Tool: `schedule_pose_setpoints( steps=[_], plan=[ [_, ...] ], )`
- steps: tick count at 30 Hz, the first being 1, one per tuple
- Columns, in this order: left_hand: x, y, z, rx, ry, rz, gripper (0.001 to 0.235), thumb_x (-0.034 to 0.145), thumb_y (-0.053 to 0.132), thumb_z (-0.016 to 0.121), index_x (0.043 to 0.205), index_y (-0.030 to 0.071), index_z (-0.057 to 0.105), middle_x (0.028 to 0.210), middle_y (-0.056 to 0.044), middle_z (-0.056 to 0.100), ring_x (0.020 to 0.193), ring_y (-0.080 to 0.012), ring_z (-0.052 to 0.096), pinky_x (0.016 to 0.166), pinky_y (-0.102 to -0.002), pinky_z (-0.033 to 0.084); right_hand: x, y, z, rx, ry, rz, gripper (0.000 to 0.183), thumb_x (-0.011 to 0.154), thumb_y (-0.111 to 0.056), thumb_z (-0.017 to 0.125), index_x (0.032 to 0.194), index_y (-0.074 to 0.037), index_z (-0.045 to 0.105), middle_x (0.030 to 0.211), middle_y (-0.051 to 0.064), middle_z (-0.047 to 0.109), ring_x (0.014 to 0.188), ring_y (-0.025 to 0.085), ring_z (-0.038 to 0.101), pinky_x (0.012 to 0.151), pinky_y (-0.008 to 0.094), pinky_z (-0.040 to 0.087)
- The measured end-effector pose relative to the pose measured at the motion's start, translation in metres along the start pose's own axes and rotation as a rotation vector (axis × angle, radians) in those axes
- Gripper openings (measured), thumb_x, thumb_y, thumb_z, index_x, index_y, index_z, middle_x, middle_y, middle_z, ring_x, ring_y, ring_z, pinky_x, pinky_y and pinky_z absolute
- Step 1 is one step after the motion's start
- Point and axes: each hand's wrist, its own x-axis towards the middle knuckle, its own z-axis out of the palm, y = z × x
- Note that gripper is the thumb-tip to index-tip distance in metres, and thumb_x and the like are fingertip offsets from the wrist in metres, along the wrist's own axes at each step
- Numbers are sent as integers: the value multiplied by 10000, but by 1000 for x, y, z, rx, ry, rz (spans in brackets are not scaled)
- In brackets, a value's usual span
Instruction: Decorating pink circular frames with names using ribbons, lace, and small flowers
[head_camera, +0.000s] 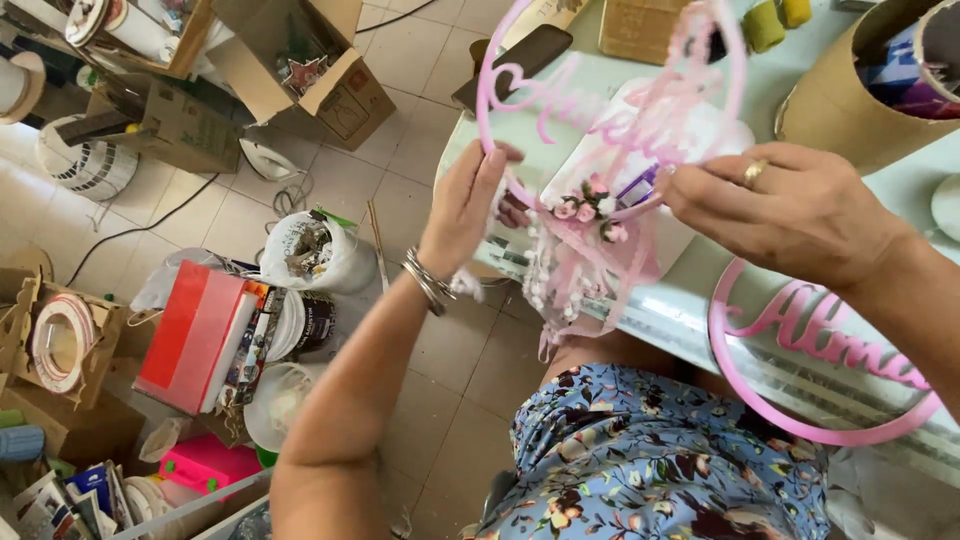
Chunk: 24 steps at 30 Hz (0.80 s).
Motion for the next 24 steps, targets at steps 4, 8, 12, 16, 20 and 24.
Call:
schedule_pose_setpoints(
  steps=[4, 8, 12, 16, 20, 24],
  plan=[
    [-7, -6, 8, 269, 200, 116, 362, 963, 337, 273, 884, 76, 511, 696, 5, 571, 615, -113, 509, 630, -260, 409, 2, -17, -2, -23, -52, 146, 50, 962, -107, 599, 988, -141, 626, 1091, -15, 576, 753, 104, 598, 702, 219, 508],
    [-6, 4, 14, 268, 325, 174, 353, 971, 315, 269, 876, 61, 495, 764, -17, 471, 680, -139, 444, 652, -280, 365, 18, -51, -17, 172, -86, 517, 268, 912, -401, 582, 937, -137, 625, 913, 47, 608, 670, 151, 558, 487, 249, 387],
    [-4, 7, 14, 209, 344, 182, 312, 978, 284, 287, 893, 64, 490, 717, 2, 454, 620, -108, 433, 606, -258, 366, 12, -73, 6, 544, -285, 734, 236, 827, -333, 625, 948, -130, 618, 952, 85, 533, 824, 298, 536, 629, 430, 429],
    [-4, 3, 11, 229, 352, 223, 318, 983, 298, 286, 902, 68, 490, 695, 15, 409, 577, -90, 339, 567, -248, 317, 26, -61, -8, 571, -133, 758, 108, 878, -238, 618, 872, -130, 620, 904, 59, 556, 784, 266, 513, 629, 384, 372],
    [-1, -3, 6, 134, 310, 289, 307, 990, 271, 282, 913, 42, 471, 687, -67, 564, 562, -131, 539, 543, -254, 450, 17, -32, 8, 981, -343, 1098, 289, 821, -157, 491, 1065, -10, 538, 1077, 170, 514, 991, 331, 535, 850, 444, 410],
    [-5, 15, 12, 195, 319, 252, 312, 982, 309, 291, 905, 83, 492, 681, 18, 499, 571, -81, 411, 552, -223, 346, 34, -2, 18, 1149, 12, 1327, 340, 878, -123, 528, 1204, -93, 438, 1096, 55, 462, 1012, 153, 454, 916, 310, 374]
  ],
)
